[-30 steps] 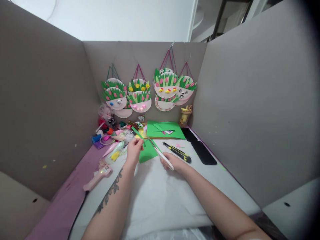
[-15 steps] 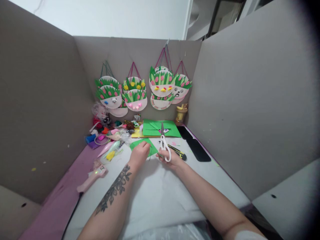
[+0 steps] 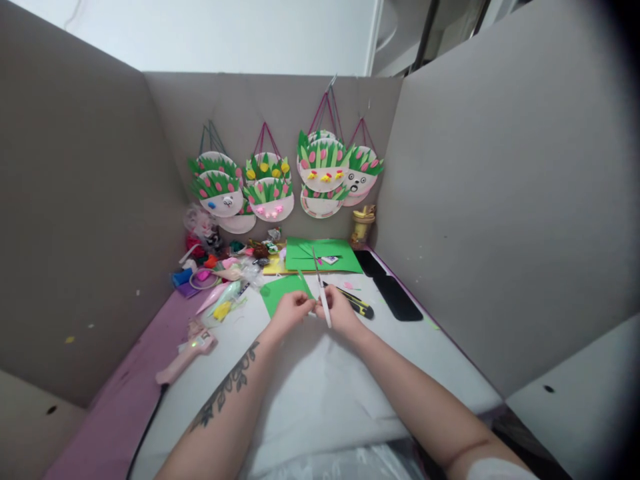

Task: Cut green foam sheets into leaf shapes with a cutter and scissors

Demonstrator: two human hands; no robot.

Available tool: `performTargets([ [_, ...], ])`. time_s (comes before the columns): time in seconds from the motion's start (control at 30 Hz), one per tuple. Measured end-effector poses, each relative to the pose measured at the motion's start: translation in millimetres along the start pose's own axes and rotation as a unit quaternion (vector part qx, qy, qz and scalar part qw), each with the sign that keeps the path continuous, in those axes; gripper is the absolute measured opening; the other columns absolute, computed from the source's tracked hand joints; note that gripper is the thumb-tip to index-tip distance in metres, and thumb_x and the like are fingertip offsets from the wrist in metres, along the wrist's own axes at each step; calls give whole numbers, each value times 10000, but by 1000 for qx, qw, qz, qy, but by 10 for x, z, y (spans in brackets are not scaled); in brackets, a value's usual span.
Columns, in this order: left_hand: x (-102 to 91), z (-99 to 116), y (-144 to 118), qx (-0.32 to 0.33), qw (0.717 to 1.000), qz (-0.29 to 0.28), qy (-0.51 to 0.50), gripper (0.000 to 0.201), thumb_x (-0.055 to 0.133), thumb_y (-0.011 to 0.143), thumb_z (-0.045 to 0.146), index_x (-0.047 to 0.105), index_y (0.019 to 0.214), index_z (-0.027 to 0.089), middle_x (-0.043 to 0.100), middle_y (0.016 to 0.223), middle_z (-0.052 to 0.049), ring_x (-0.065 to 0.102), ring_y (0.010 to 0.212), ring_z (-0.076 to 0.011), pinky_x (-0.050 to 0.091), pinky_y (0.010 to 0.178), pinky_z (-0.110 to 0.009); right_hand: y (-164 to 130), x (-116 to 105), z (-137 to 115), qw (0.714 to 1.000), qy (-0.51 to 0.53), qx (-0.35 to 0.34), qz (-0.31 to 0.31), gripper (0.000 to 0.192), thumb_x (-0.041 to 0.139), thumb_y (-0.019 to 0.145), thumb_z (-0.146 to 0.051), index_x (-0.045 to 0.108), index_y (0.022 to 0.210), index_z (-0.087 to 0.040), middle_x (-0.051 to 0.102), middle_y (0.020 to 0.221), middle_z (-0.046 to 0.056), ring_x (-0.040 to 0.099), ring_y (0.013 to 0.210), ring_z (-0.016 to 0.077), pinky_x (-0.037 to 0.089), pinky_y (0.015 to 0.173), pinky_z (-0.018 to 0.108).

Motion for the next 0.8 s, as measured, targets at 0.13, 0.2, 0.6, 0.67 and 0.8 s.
performTargets([
  [0.13, -158, 12, 35, 10, 993, 85, -84, 279, 633, 698, 399, 501, 587, 180, 498, 473, 50, 431, 419, -80, 326, 429, -201, -8, 10, 12, 1000, -5, 1, -5, 270, 623, 603, -232, 407, 764, -213, 521, 637, -58, 504, 574, 115, 383, 546, 233],
  [0.2, -328, 15, 48, 17, 973, 157, -166, 311, 650, 692, 444, 502, 634, 176, 532, 537, 39, 477, 469, -81, 372, 463, -196, -21, 16, 21, 999, -1, 24, -28, 283, 635, 595, -231, 402, 755, -215, 526, 611, -63, 509, 553, 113, 387, 531, 228],
  [0.6, -689, -29, 23, 36, 902, 309, -299, 380, 681, 674, 500, 506, 732, 168, 540, 720, 18, 619, 781, -145, 502, 629, -236, -228, 201, 34, 955, 30, 142, -257, 204, 623, 610, -219, 496, 763, -174, 601, 684, -11, 579, 525, 105, 468, 480, 223],
  [0.67, -662, -31, 26, 31, 905, 302, -297, 370, 669, 686, 492, 500, 737, 168, 540, 720, 19, 624, 769, -147, 512, 629, -248, -245, 227, 26, 952, 34, 152, -262, 208, 630, 597, -207, 494, 750, -171, 589, 668, -19, 571, 515, 100, 472, 484, 224],
  [0.8, -620, -1, 21, 26, 917, 287, -276, 331, 650, 710, 454, 478, 726, 171, 549, 713, 21, 635, 731, -142, 519, 622, -253, -245, 236, 26, 953, 44, 167, -250, 225, 648, 596, -220, 494, 752, -170, 572, 634, -23, 558, 496, 103, 462, 461, 226],
])
Point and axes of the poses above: each hand's wrist, its own y-axis towards the middle knuckle, its own x-axis out of the palm, z = x × y, the point moved 6 cm from there along y, towards the middle knuckle
